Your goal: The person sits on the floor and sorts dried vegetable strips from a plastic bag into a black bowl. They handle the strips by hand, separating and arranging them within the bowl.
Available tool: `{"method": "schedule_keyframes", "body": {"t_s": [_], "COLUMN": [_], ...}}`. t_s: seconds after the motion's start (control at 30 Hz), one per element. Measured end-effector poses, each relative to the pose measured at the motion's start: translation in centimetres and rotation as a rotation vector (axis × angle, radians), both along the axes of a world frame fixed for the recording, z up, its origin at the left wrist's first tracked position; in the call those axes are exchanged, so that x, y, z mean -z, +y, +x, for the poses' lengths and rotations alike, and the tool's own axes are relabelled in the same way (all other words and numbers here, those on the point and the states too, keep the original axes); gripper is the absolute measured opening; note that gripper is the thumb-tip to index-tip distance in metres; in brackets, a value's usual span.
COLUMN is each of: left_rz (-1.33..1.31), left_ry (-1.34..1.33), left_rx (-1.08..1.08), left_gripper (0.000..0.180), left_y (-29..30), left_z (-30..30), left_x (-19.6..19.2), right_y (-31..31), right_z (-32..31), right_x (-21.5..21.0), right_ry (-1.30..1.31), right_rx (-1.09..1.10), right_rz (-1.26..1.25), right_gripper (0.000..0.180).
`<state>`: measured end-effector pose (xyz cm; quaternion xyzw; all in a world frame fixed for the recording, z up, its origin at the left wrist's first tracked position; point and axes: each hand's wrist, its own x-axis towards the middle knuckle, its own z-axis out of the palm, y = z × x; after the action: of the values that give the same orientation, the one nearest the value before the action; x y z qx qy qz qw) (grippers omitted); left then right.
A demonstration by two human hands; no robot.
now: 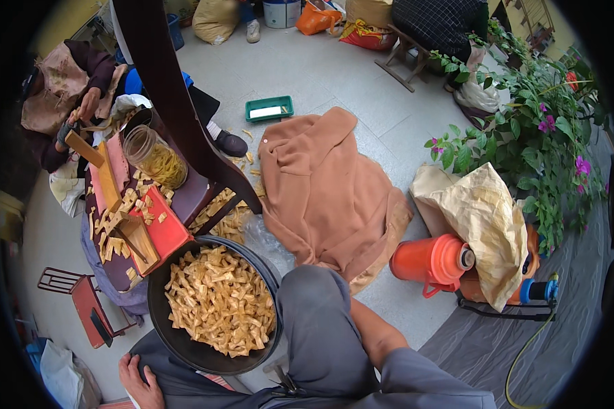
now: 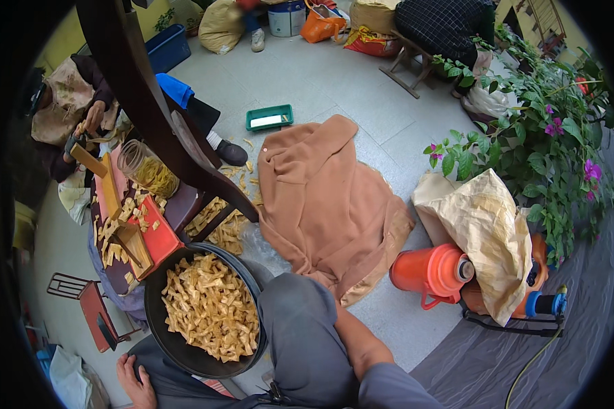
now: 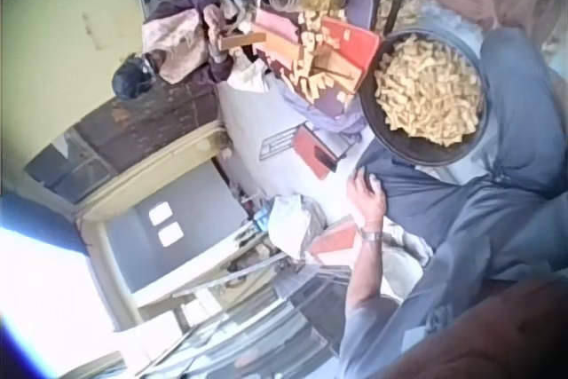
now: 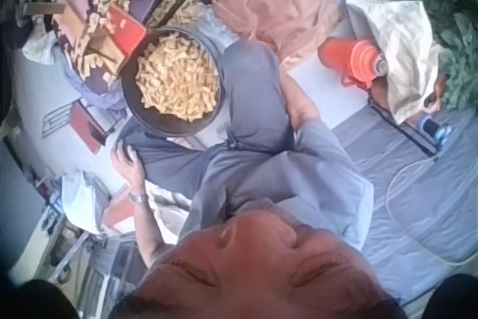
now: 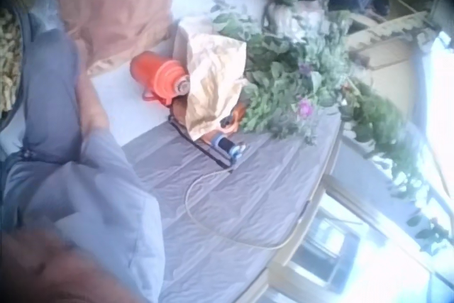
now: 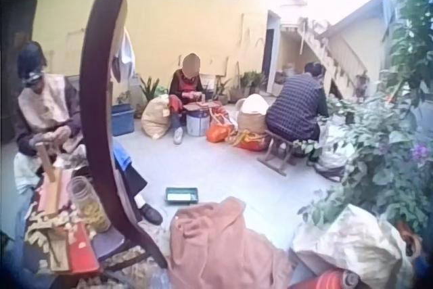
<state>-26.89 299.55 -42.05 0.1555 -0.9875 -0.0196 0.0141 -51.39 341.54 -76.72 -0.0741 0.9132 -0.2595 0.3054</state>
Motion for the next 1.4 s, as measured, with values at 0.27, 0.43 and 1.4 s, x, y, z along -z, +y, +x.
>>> {"method": "schedule_keyframes", "body": {"t_s": [0.27,0.43,1.4], "left_rz": [0.051,0.054,0.043], "left_ry": [-0.072,-0.061,-0.126], "left_rx": [-0.174,-0.183,-0.229], "left_gripper": [0.038,0.039,0.036], "left_y": [-1.3,-1.1,-0.7], "left_z": [1.8,1.7,0.1], "left_x": [1.7,1.6,1.5], "right_y": [6.5,15.6,-4.5], "right_z": [-8.2,-15.0,-11.0], "right_x": [-6.4,-11.5,4.9], "right_ry": [-0.028,0.392,0.213], "right_rx": [0.556,0.969,-0.409], "right_rz": [-0.607,-0.858,0.245], "right_gripper": [0.051,0.032,0.034]}}
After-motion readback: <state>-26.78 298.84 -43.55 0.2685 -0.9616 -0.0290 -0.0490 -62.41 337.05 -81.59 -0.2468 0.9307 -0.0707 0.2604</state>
